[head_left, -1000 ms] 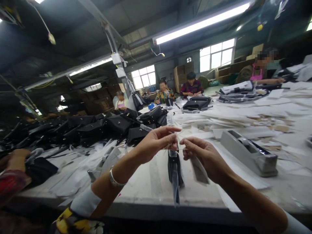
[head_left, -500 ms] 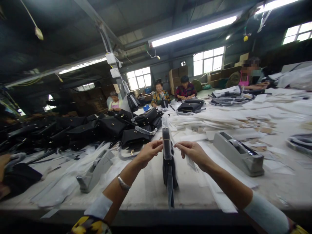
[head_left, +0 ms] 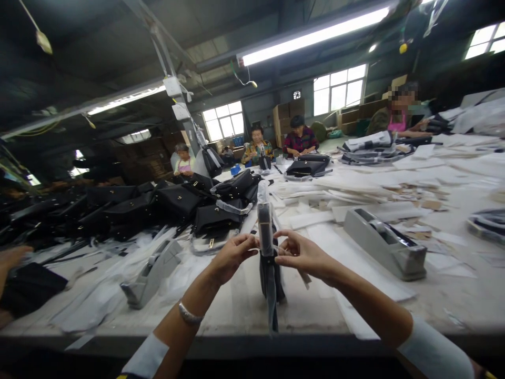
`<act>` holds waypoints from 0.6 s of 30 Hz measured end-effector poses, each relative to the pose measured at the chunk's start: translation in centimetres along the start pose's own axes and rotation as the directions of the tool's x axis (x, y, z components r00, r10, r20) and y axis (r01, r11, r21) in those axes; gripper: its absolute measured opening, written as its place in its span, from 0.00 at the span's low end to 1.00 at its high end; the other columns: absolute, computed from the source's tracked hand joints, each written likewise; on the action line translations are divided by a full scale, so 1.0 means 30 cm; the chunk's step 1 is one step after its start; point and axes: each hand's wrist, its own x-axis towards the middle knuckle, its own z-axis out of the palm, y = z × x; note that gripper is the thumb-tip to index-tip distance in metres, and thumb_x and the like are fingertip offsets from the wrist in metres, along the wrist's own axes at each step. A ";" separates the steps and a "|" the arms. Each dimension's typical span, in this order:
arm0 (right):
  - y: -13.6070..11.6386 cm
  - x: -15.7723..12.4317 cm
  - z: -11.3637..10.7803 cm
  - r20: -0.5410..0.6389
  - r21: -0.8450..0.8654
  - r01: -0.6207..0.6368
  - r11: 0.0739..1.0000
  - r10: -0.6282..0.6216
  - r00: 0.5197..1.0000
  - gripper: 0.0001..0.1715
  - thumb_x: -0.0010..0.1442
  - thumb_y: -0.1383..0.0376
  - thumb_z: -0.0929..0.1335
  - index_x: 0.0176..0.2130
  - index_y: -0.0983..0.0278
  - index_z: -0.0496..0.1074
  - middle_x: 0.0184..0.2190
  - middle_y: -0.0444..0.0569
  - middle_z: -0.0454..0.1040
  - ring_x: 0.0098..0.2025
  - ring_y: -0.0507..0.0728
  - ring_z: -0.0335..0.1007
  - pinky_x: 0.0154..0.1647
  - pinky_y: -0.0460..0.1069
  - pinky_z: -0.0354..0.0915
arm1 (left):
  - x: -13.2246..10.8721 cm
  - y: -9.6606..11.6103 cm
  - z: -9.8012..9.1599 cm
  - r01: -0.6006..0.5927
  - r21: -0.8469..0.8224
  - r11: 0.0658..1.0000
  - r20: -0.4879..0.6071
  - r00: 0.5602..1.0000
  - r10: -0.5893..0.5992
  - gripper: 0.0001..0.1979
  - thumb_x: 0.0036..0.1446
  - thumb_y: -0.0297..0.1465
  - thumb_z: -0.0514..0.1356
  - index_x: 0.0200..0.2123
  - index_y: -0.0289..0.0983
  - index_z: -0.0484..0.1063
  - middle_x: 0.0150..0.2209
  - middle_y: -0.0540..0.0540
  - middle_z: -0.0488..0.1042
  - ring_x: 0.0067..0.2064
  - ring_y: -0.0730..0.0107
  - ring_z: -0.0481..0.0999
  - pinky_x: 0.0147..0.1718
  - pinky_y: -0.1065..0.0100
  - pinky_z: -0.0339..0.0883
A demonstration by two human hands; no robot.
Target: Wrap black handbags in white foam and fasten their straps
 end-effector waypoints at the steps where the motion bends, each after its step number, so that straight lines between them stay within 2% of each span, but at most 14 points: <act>1: 0.002 -0.012 0.005 -0.006 0.009 0.002 1.000 -0.002 1.000 0.37 0.49 0.54 0.78 0.54 0.62 0.67 0.35 0.44 0.72 0.30 0.51 0.67 0.29 0.46 0.63 | -0.017 -0.004 0.002 -0.012 -0.042 0.999 -0.015 1.000 0.011 0.15 0.53 0.43 0.69 0.32 0.36 0.78 0.38 0.46 0.78 0.43 0.67 0.76 0.49 0.65 0.67; 3: 0.005 -0.031 0.018 -0.032 0.020 -0.008 1.000 0.009 0.999 0.32 0.52 0.54 0.77 0.52 0.62 0.68 0.39 0.46 0.73 0.30 0.51 0.68 0.29 0.47 0.65 | -0.043 -0.014 0.010 -0.048 -0.120 0.992 -0.054 0.998 0.041 0.13 0.54 0.42 0.68 0.33 0.38 0.78 0.39 0.47 0.78 0.45 0.67 0.76 0.53 0.64 0.66; 6: 0.014 -0.055 0.035 -0.072 0.015 -0.045 0.999 0.046 0.996 0.24 0.58 0.51 0.72 0.47 0.64 0.71 0.34 0.47 0.75 0.29 0.53 0.71 0.27 0.49 0.68 | -0.064 -0.032 0.027 -0.107 -0.207 0.972 -0.109 0.990 0.086 0.11 0.55 0.41 0.67 0.33 0.39 0.77 0.39 0.48 0.77 0.47 0.66 0.76 0.57 0.61 0.65; 9: 0.035 -0.079 0.043 -0.144 -0.010 -0.015 1.000 0.014 0.990 0.24 0.60 0.51 0.70 0.49 0.64 0.71 0.36 0.49 0.77 0.33 0.56 0.74 0.31 0.51 0.70 | -0.072 -0.046 0.041 -0.142 -0.263 0.954 -0.132 0.985 0.110 0.10 0.55 0.39 0.67 0.32 0.39 0.77 0.38 0.48 0.77 0.47 0.65 0.76 0.58 0.58 0.65; 12: 0.059 -0.105 0.047 -0.185 0.049 -0.002 0.999 0.011 0.983 0.28 0.60 0.54 0.72 0.55 0.63 0.68 0.35 0.48 0.78 0.36 0.56 0.75 0.37 0.51 0.70 | -0.074 -0.046 0.050 -0.173 -0.339 0.925 -0.134 0.982 0.135 0.08 0.57 0.37 0.65 0.32 0.38 0.78 0.39 0.48 0.77 0.48 0.65 0.76 0.58 0.59 0.65; 15: 0.067 -0.127 0.051 -0.216 0.257 -0.037 0.966 0.094 0.972 0.29 0.59 0.56 0.73 0.57 0.61 0.67 0.30 0.44 0.77 0.31 0.52 0.72 0.33 0.47 0.66 | -0.068 -0.034 0.057 -0.208 -0.392 0.896 -0.133 0.977 0.169 0.08 0.57 0.36 0.64 0.32 0.37 0.78 0.39 0.47 0.78 0.48 0.66 0.76 0.57 0.61 0.66; 18: 0.058 -0.144 0.058 -0.166 0.573 -0.062 0.817 0.190 0.968 0.24 0.58 0.60 0.73 0.53 0.60 0.73 0.37 0.46 0.79 0.32 0.50 0.71 0.34 0.45 0.66 | -0.055 -0.024 0.062 -0.224 -0.346 0.911 -0.135 0.973 0.187 0.06 0.53 0.32 0.65 0.33 0.36 0.79 0.37 0.47 0.77 0.43 0.69 0.76 0.50 0.66 0.70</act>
